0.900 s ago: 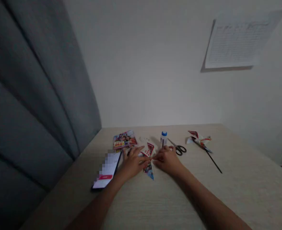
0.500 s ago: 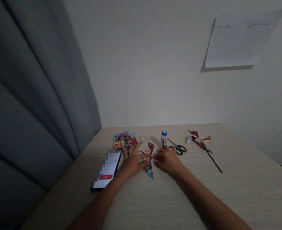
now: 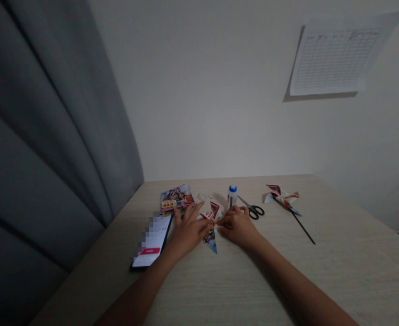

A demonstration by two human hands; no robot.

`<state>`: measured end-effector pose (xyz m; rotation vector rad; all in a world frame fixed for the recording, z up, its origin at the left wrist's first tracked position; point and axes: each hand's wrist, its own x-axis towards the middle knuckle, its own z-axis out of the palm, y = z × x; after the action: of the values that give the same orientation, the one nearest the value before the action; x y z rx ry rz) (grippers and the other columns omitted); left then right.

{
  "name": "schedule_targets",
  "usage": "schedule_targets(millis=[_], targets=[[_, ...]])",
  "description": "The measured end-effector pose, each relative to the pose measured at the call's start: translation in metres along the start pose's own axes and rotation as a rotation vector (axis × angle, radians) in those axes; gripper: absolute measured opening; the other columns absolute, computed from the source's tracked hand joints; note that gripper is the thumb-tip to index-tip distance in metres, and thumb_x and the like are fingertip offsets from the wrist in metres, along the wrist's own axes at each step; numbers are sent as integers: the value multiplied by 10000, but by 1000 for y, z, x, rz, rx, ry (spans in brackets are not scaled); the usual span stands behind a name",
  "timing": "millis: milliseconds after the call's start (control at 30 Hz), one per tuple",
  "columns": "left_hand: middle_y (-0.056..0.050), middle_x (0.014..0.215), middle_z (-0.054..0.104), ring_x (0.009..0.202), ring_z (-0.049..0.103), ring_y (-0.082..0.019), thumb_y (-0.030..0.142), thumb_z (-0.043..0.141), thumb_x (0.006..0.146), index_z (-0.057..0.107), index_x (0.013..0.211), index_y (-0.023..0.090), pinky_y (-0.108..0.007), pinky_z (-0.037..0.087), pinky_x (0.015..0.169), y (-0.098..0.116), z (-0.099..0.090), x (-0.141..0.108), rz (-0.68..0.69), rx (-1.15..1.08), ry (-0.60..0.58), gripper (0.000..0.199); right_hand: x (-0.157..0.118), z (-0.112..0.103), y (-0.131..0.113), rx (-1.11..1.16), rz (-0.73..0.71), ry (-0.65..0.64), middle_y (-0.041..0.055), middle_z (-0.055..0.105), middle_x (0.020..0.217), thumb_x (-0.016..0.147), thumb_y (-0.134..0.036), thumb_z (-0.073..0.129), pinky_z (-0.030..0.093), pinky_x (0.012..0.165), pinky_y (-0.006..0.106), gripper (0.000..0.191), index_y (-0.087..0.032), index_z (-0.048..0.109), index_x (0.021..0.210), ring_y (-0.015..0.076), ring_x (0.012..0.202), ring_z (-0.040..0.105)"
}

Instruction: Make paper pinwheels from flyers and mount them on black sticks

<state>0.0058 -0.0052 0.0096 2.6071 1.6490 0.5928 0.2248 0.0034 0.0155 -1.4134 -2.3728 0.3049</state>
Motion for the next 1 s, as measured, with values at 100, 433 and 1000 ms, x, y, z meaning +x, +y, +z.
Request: schedule_targets(millis=[100,433,1000], targets=[[62,1582,349,1447,259,-373,511,540,926,705,1109,489,-787,-75,1085,0,1,0,-7,-6,1,247,0,0,0,-13,12,-14,30,747,1035,870,-411,618,208,993,493,204,-323,764,981,280,1132,523],[48,1605,294,1449,244,-357,478,595,902,686,1156,493,-763,-63,1100,-3,5,0,-59,-96,-27,270,0,-1,0,-4,14,-35,36,738,1052,875,-428,608,222,987,486,224,-323,759,1001,277,1130,521],[56,1602,311,1460,237,-355,500,543,927,665,1162,532,-781,-72,1081,-5,4,0,-23,-69,-91,267,-1,1,3,-2,6,-21,37,735,1046,883,-435,601,230,994,503,227,-321,761,997,283,1135,521]])
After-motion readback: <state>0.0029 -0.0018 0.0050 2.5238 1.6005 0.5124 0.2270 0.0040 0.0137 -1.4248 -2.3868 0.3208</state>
